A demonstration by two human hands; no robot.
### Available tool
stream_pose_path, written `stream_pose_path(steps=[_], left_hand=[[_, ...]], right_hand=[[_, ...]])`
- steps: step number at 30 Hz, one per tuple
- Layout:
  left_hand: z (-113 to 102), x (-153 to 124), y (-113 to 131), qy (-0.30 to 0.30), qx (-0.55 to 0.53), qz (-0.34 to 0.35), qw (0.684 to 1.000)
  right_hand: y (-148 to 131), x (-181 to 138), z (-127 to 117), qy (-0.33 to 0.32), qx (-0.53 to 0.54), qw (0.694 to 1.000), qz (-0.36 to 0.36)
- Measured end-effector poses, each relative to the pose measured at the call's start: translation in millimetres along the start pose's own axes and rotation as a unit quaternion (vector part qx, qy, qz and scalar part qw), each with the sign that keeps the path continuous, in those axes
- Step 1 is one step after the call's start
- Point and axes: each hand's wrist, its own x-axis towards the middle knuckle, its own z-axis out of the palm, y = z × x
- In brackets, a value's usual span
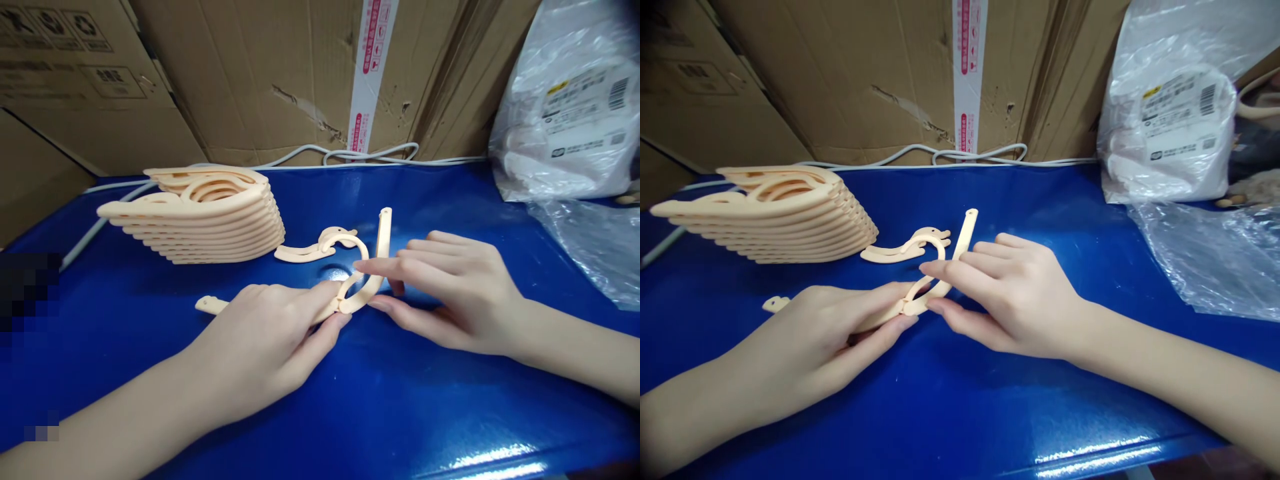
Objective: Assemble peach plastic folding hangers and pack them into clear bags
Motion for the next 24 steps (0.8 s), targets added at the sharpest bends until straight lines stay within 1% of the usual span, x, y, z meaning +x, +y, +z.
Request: stream_pose_path(steps=[5, 7, 10, 13, 15, 17, 20, 24], left_hand=[[3.9, -2.5, 0.2, 0.008, 0.042, 0.043, 0.998], [3.8, -1.9, 0.3, 0.021, 0.066, 0.066, 0.995], [0.9, 1.1, 0.7, 0.059, 0.118, 0.104, 0.986], [-2.5, 5.2, 1.6, 0.074, 0.158, 0.128, 0.976], [-3.7, 7.6, 1.9, 0.083, 0.174, 0.137, 0.972], [-4.0, 9.3, 1.2, 0.09, 0.19, 0.143, 0.967], [-3.9, 10.9, -2.9, 0.092, 0.198, 0.138, 0.966], [-1.8, 12.9, -12.4, 0.085, 0.152, 0.113, 0.978]], right_hand=[[1.1, 1.8, 2.9, -0.014, 0.017, 0.999, 0.028], [3.0, 2.4, 3.6, -0.029, 0.018, 0.998, 0.047], [8.3, 2.5, 4.2, -0.05, 0.011, 0.994, 0.096], [17.1, 1.4, 3.8, -0.052, 0.02, 0.986, 0.16], [23.8, 0.4, 2.9, -0.054, 0.032, 0.979, 0.192], [29.8, -0.7, 1.7, -0.056, 0.034, 0.976, 0.206], [36.5, -1.8, 0.9, -0.062, 0.026, 0.976, 0.209], [42.9, -2.4, 2.2, -0.078, 0.026, 0.975, 0.204]])
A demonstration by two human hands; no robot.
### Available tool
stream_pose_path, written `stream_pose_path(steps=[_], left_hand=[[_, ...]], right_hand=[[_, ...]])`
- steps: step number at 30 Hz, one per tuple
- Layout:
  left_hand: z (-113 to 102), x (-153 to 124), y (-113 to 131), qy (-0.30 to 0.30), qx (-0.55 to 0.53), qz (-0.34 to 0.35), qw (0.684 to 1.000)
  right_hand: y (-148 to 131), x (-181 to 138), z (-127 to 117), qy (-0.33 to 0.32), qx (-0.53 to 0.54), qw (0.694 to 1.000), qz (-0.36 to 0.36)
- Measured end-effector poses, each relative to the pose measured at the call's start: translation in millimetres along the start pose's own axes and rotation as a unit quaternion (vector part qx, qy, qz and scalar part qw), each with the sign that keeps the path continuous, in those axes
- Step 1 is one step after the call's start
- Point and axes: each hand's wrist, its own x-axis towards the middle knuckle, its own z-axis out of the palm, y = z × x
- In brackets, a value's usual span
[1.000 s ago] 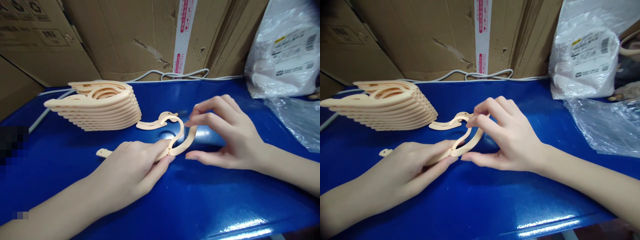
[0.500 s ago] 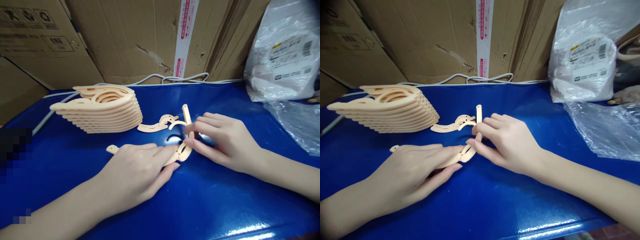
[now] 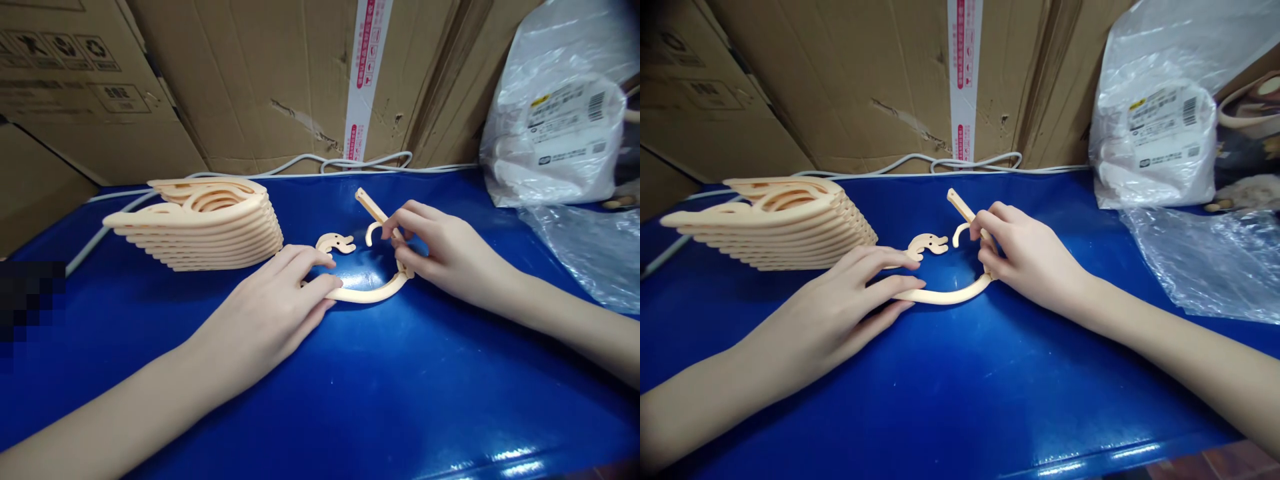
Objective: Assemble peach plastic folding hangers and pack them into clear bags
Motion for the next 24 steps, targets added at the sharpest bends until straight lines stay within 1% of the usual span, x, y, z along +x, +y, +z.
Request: stream_pose_path(steps=[4, 8, 12, 17, 20, 24], left_hand=[[4.1, 0.8, -4.5, -0.019, -0.006, -0.016, 1.0], [3.8, 1.2, -4.0, -0.041, 0.018, -0.026, 0.999], [2.3, 2.0, -1.9, -0.039, 0.026, -0.029, 0.999], [-0.2, 4.2, -1.4, -0.024, 0.014, -0.047, 0.999], [-1.3, 3.2, -3.2, -0.032, 0.006, -0.058, 0.998], [-2.0, -0.4, -4.2, -0.038, 0.014, -0.057, 0.998]], right_hand=[[4.3, 1.8, 1.7, -0.021, -0.018, 1.0, -0.013], [5.7, 2.8, 3.2, -0.021, -0.01, 1.0, -0.015], [6.1, 3.5, 4.2, -0.02, -0.006, 1.0, -0.015], [8.1, 4.6, 3.9, -0.022, -0.005, 0.999, -0.033], [8.8, 5.0, 2.7, -0.027, 0.004, 0.999, -0.039], [8.9, 5.5, -0.1, -0.041, 0.003, 0.998, -0.049]])
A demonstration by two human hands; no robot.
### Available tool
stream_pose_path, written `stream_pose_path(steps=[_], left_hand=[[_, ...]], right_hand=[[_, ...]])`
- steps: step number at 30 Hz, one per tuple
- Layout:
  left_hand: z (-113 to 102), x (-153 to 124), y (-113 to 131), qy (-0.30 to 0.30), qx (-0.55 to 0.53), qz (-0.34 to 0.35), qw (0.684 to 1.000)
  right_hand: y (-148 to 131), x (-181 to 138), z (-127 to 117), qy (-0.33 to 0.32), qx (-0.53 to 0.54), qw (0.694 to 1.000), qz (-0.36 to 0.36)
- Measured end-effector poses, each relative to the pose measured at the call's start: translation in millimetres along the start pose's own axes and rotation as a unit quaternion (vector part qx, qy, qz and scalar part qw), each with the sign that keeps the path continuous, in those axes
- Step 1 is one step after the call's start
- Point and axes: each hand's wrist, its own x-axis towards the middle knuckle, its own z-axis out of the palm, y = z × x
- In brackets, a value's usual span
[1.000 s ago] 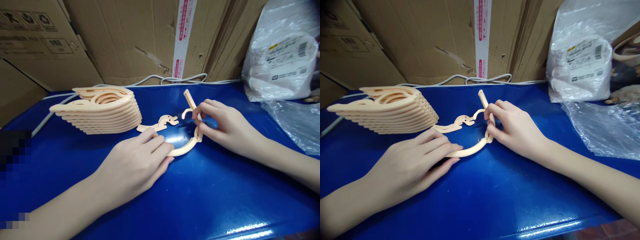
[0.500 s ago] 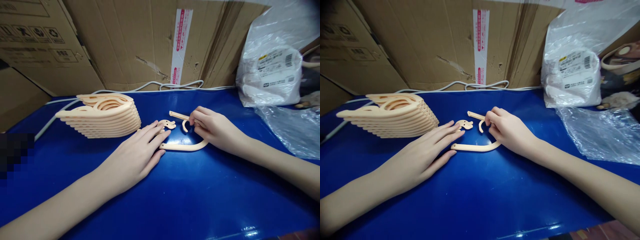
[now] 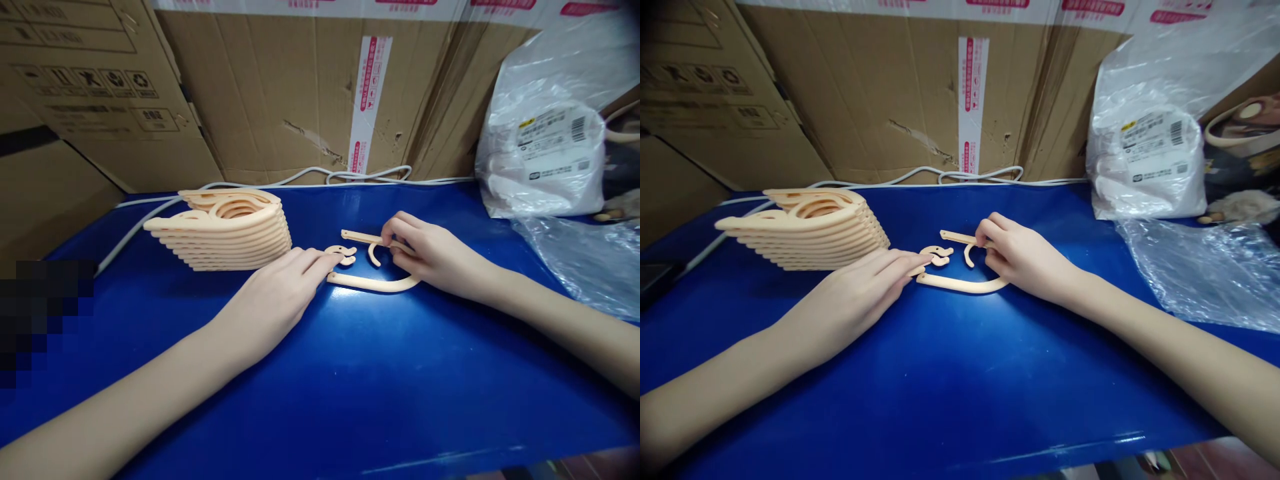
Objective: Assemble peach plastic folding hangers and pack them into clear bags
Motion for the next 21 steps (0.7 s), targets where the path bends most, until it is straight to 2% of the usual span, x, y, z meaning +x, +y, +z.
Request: stream_pose_path(steps=[5, 9, 12, 17, 21], left_hand=[[-2.8, -1.1, 2.9, 0.024, 0.041, 0.027, 0.998], [-4.5, -0.4, 4.0, 0.071, 0.089, 0.034, 0.993], [-5.1, 0.4, 4.9, 0.093, 0.087, 0.027, 0.991], [-7.0, 2.4, 10.5, 0.109, 0.057, 0.002, 0.992], [-8.1, 2.4, 14.6, 0.094, 0.034, -0.056, 0.993]], right_hand=[[-0.5, 0.9, -4.2, -0.014, -0.053, 0.998, -0.01], [-9.8, -1.1, -6.9, 0.022, -0.094, 0.994, -0.049], [-23.9, -5.1, -4.7, 0.043, -0.098, 0.99, -0.086], [-41.1, -8.2, 6.8, 0.032, -0.095, 0.987, -0.124], [-42.9, -5.8, 10.5, 0.041, -0.105, 0.981, -0.157]])
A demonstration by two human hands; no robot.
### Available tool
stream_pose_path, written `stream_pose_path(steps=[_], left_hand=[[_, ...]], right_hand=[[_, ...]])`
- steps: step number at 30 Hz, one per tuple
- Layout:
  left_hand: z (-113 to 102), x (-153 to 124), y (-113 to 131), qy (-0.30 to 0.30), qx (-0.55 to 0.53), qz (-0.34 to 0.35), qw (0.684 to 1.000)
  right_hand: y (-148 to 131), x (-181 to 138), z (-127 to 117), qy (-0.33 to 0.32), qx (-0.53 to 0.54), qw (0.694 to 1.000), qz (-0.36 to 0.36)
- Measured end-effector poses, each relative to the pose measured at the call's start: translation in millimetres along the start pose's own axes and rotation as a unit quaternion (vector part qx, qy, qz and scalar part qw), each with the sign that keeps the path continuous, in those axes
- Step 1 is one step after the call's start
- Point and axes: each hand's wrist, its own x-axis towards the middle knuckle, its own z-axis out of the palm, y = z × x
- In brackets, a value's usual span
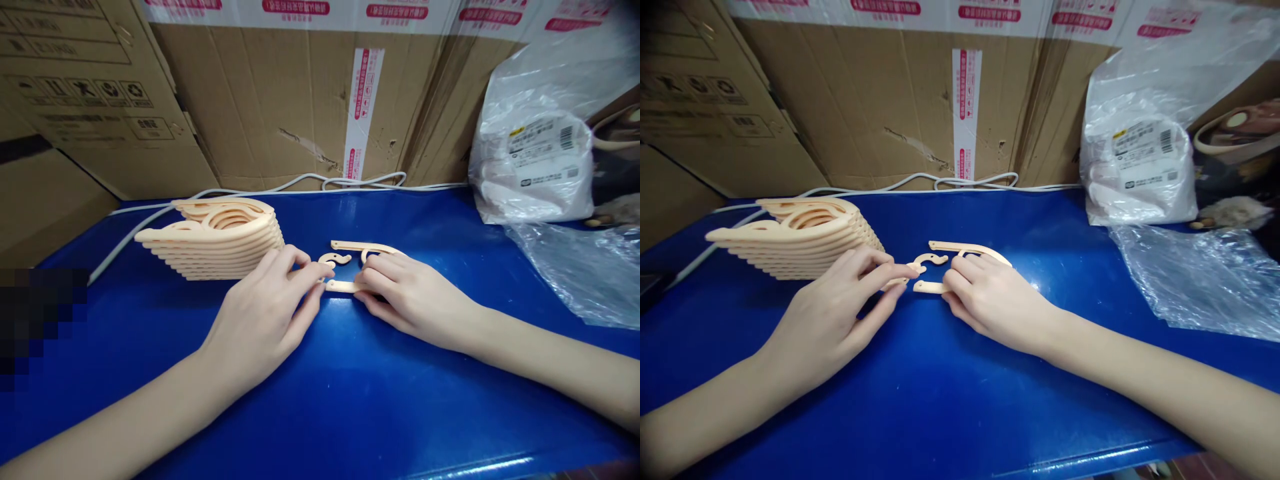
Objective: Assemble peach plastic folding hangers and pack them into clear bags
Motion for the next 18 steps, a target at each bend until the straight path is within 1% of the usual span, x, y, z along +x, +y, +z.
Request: stream_pose_path(steps=[2, 4, 9, 11, 14, 18], left_hand=[[-0.5, -0.8, 0.8, -0.004, 0.0, -0.017, 1.0], [-0.9, -2.2, 1.2, -0.001, 0.005, -0.02, 1.0], [-0.5, -5.6, 2.9, 0.017, 0.014, -0.002, 1.0], [0.4, -5.7, 3.0, 0.011, 0.003, 0.003, 1.0], [2.1, -4.9, 1.2, 0.001, -0.041, -0.006, 0.999], [2.3, -5.3, -2.3, -0.045, -0.106, -0.039, 0.993]], right_hand=[[-0.1, -0.1, -1.2, 0.008, -0.004, 1.0, -0.003], [-1.0, -1.2, -3.0, 0.012, -0.001, 1.0, 0.001], [-3.7, -5.2, -2.7, -0.003, -0.008, 1.0, -0.012], [-3.8, -6.2, -1.2, -0.012, -0.002, 1.0, -0.012], [-3.8, -6.2, -0.5, -0.013, 0.013, 1.0, -0.003], [-5.4, -4.8, -2.6, 0.022, 0.012, 1.0, -0.006]])
